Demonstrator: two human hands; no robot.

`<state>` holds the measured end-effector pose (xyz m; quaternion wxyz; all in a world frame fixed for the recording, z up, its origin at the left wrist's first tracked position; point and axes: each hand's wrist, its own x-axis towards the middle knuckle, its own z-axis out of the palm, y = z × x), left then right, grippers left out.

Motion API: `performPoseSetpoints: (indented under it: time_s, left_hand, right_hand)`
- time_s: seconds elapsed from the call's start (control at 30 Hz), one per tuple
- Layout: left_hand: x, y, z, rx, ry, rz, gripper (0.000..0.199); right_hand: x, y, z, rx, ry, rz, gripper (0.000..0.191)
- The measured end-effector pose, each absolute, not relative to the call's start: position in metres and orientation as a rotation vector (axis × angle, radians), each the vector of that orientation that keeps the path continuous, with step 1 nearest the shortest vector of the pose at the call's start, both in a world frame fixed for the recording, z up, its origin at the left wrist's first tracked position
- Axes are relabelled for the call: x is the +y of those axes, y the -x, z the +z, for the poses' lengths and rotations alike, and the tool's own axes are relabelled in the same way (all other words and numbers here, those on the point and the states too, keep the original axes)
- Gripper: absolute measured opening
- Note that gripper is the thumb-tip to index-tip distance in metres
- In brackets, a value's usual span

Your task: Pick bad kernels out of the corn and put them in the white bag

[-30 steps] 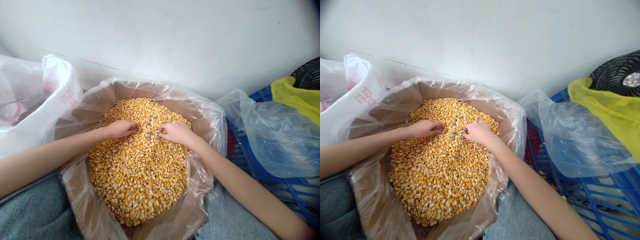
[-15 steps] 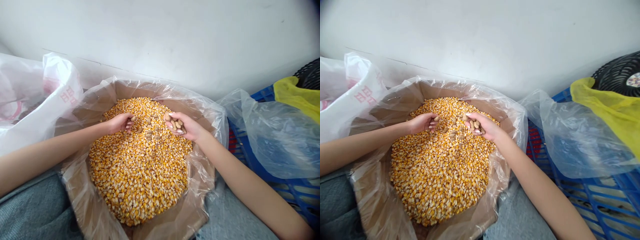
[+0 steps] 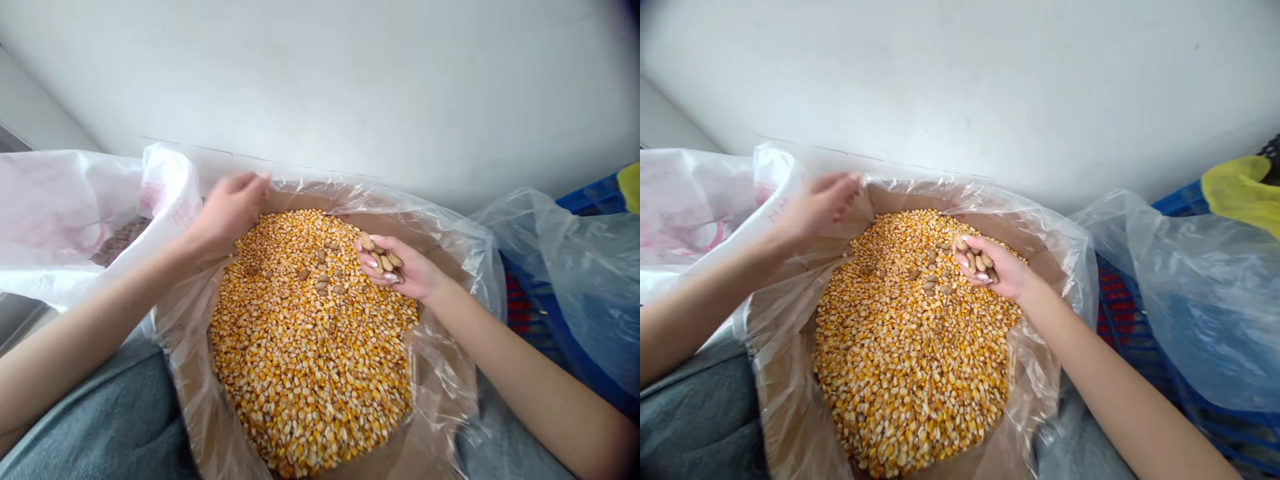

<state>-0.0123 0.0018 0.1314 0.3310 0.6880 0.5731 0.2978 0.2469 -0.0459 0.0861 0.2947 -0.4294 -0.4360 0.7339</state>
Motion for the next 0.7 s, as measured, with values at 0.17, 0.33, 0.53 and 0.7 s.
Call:
performPoseSetpoints:
  time_s: [0.17, 0.33, 0.53, 0.7]
  left_hand:
    - [0.001, 0.088, 0.157, 2.436, -2.127, 0.580, 0.050]
    - [-0.009, 0.106, 0.137, 2.408, -2.236, 0.197, 0.053]
    - [-0.028, 0.044, 0.140, 1.632, -2.841, 0.331, 0.044]
    - [-0.045, 0.002, 0.094, 1.208, -2.890, 0.021, 0.037]
  right_hand:
    - [-0.047, -0.245, 0.082, -1.155, 1.123, 2.000, 0.020]
    - [-0.049, -0.243, 0.078, -1.106, 1.208, 1.992, 0.019]
    - [-0.047, -0.242, 0.076, -1.048, 1.230, 1.974, 0.016]
    - [-0.048, -0.242, 0.076, -1.037, 1.208, 1.991, 0.017]
